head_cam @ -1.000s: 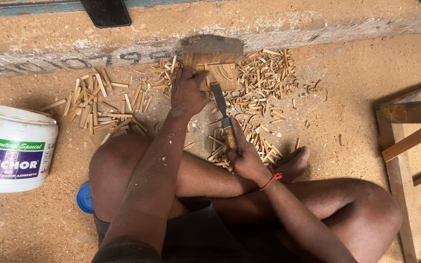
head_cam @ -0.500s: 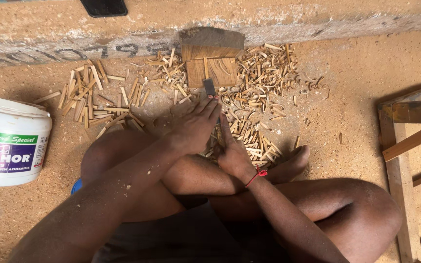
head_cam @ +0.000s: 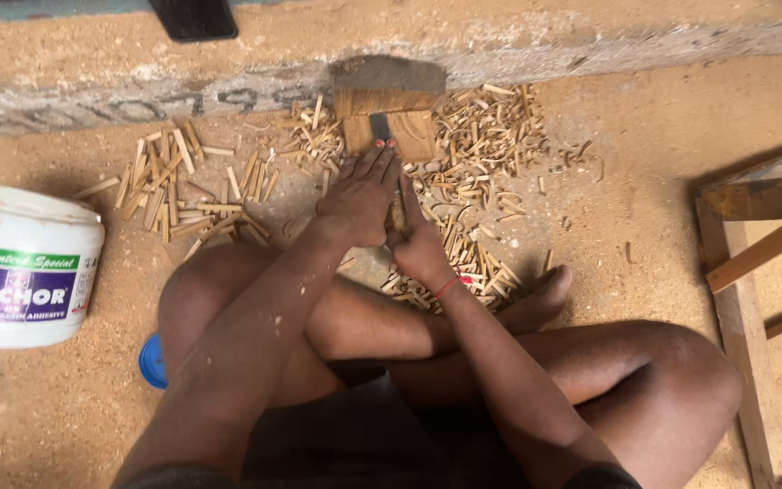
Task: The person sits on the floor and uses a chisel to carve a small rectangular block of wood. They repeatedly strike the chisel with a hammer to remove wood shavings, occasionally pausing to clear debris from the work surface.
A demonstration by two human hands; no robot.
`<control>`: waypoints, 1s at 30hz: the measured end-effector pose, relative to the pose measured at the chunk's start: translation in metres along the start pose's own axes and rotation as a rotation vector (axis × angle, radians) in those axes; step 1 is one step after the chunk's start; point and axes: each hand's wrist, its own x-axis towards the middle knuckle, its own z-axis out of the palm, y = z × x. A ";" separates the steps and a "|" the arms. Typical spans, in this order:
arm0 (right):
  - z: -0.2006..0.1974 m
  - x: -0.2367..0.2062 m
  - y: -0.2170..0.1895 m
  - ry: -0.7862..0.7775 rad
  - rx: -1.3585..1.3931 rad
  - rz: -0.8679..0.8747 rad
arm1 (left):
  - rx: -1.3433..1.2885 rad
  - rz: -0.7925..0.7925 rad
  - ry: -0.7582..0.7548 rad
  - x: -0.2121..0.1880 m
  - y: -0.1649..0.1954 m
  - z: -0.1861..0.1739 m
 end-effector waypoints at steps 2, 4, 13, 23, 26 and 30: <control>-0.016 -0.009 -0.006 -0.004 0.199 0.113 | -0.008 0.096 0.040 -0.004 0.013 0.000; -0.028 -0.022 -0.016 0.036 0.373 0.144 | -0.037 0.152 0.041 -0.016 0.026 0.006; -0.032 -0.060 -0.048 -0.110 0.031 0.237 | -0.105 0.182 0.058 -0.026 0.023 0.020; -0.021 -0.048 -0.030 -0.129 -0.210 0.297 | 0.024 0.123 -0.079 -0.016 0.020 0.021; -0.015 -0.044 -0.011 -0.081 -0.302 0.173 | 0.033 0.104 -0.076 -0.015 0.022 0.021; -0.004 -0.039 0.008 -0.025 -0.265 0.077 | 0.116 0.089 -0.052 -0.011 0.021 0.024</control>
